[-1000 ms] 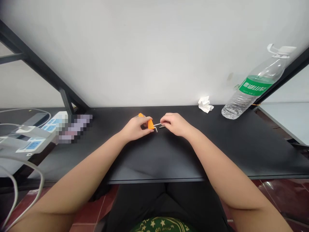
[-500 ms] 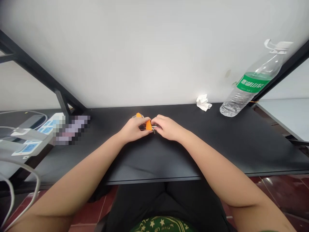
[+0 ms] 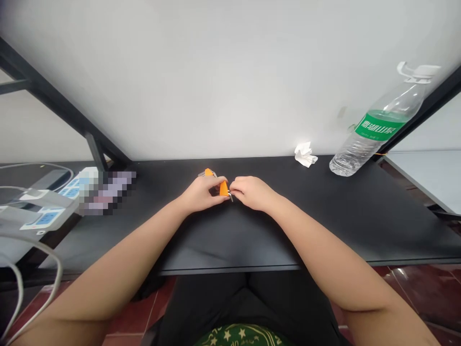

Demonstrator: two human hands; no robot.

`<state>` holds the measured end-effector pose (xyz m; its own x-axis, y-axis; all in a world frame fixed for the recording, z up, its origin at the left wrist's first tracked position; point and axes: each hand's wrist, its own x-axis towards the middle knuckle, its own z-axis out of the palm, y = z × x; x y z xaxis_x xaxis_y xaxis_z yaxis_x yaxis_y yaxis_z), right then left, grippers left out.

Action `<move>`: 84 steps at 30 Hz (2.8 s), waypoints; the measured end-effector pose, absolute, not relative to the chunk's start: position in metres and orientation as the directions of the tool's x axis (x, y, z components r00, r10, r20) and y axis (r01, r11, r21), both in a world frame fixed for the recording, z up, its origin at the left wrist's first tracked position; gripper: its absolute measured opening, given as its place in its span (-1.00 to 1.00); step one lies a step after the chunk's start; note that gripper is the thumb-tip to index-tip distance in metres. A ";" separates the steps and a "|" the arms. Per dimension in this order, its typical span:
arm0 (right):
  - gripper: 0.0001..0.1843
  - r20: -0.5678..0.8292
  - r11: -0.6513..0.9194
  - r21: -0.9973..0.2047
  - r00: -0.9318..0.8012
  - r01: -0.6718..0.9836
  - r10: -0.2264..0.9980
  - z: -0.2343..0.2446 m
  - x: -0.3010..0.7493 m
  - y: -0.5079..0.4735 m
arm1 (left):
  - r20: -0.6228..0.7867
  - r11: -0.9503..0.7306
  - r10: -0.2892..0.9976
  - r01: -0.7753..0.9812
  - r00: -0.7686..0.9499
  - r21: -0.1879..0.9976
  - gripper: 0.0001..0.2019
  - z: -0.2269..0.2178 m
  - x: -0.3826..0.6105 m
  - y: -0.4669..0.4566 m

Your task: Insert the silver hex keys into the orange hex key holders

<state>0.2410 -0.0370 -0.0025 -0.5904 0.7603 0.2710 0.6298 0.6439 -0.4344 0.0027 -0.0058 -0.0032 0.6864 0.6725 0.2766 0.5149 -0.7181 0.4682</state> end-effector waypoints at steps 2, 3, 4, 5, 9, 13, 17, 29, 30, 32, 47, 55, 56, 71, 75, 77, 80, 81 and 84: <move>-0.79 0.210 0.595 -0.412 -0.563 0.690 0.799 0.002 0.248 -0.035 | 0.270 -0.708 0.688 0.543 0.674 0.452 -0.79 -0.005 0.002 -0.005; -0.80 0.175 0.558 -0.388 -0.536 0.733 0.826 0.004 0.253 -0.034 | 0.266 -0.700 0.698 0.554 0.665 0.451 -0.77 -0.006 0.002 -0.004; -0.81 0.136 0.516 -0.358 -0.504 0.778 0.853 0.005 0.258 -0.032 | 0.260 -0.689 0.708 0.564 0.656 0.455 -0.75 -0.007 0.001 -0.003; -0.83 0.096 0.475 -0.329 -0.471 0.817 0.877 0.006 0.263 -0.030 | 0.254 -0.680 0.717 0.571 0.649 0.460 -0.73 -0.007 0.000 -0.002; -0.85 -0.031 0.398 -0.260 -0.420 0.880 0.907 0.004 0.272 -0.023 | 0.234 -0.661 0.732 0.581 0.640 0.476 -0.70 -0.009 -0.002 0.000; -0.84 -0.094 0.381 -0.211 -0.407 0.900 0.909 0.005 0.265 -0.027 | 0.215 -0.663 0.730 0.597 0.649 0.451 -0.67 -0.009 -0.002 0.001; -0.91 -0.134 0.350 -0.162 -0.372 0.923 0.919 0.011 0.257 -0.034 | 0.219 -0.677 0.723 0.608 0.655 0.415 -0.67 -0.010 -0.002 0.002; -0.86 0.183 0.547 -0.464 -0.529 0.697 0.829 0.001 0.255 -0.033 | 0.245 -0.691 0.708 0.580 0.662 0.432 -0.74 -0.010 -0.002 0.001; -0.84 0.203 0.564 -0.447 -0.535 0.694 0.820 0.001 0.256 -0.033 | 0.242 -0.693 0.707 0.581 0.665 0.427 -0.74 -0.009 -0.002 0.001; -0.80 0.239 0.594 -0.397 -0.546 0.699 0.803 0.002 0.255 -0.035 | 0.235 -0.699 0.702 0.588 0.672 0.407 -0.77 -0.008 -0.002 0.001; -0.87 0.193 0.399 -0.771 -0.415 0.497 0.889 -0.011 0.228 -0.037 | 0.232 -0.732 0.665 0.556 0.710 0.395 -0.85 0.003 0.004 -0.008; -0.85 0.217 0.495 -0.568 -0.461 0.657 0.860 -0.011 0.234 -0.034 | 0.229 -0.723 0.662 0.527 0.714 0.448 -0.87 0.000 0.003 -0.006; -0.86 0.196 0.464 -0.526 -0.429 0.713 0.882 -0.011 0.234 -0.034 | 0.228 -0.716 0.671 0.537 0.706 0.447 -0.86 -0.001 0.002 -0.006; -0.89 -0.042 0.178 -0.257 -0.195 0.950 0.980 -0.002 0.224 -0.035 | 0.157 -0.656 0.745 0.669 0.648 0.348 -0.66 -0.007 -0.007 0.006; -0.91 -0.130 0.131 -0.261 -0.169 0.956 0.977 0.002 0.231 -0.035 | 0.149 -0.648 0.749 0.667 0.646 0.368 -0.66 -0.008 -0.009 0.008; -0.92 -0.146 0.134 -0.252 -0.175 0.958 0.974 0.004 0.233 -0.034 | 0.148 -0.648 0.744 0.652 0.651 0.394 -0.66 -0.009 -0.010 0.008; -0.95 -0.134 0.153 -0.241 -0.189 0.958 0.973 0.005 0.233 -0.035 | 0.148 -0.641 0.748 0.646 0.647 0.415 -0.66 -0.010 -0.010 0.009; -0.96 -0.129 0.158 -0.241 -0.193 0.958 0.973 0.005 0.233 -0.035 | 0.145 -0.637 0.750 0.647 0.645 0.418 -0.66 -0.010 -0.010 0.009; -0.98 -0.101 0.168 -0.256 -0.199 0.952 0.975 0.006 0.233 -0.037 | 0.138 -0.631 0.755 0.654 0.641 0.416 -0.66 -0.010 -0.010 0.009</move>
<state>0.2328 -0.0374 0.0055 -0.1994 0.9747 -0.1008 0.9520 0.1683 -0.2556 -0.0098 0.0094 -0.0099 0.6409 0.7551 0.1378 0.6544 -0.6314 0.4162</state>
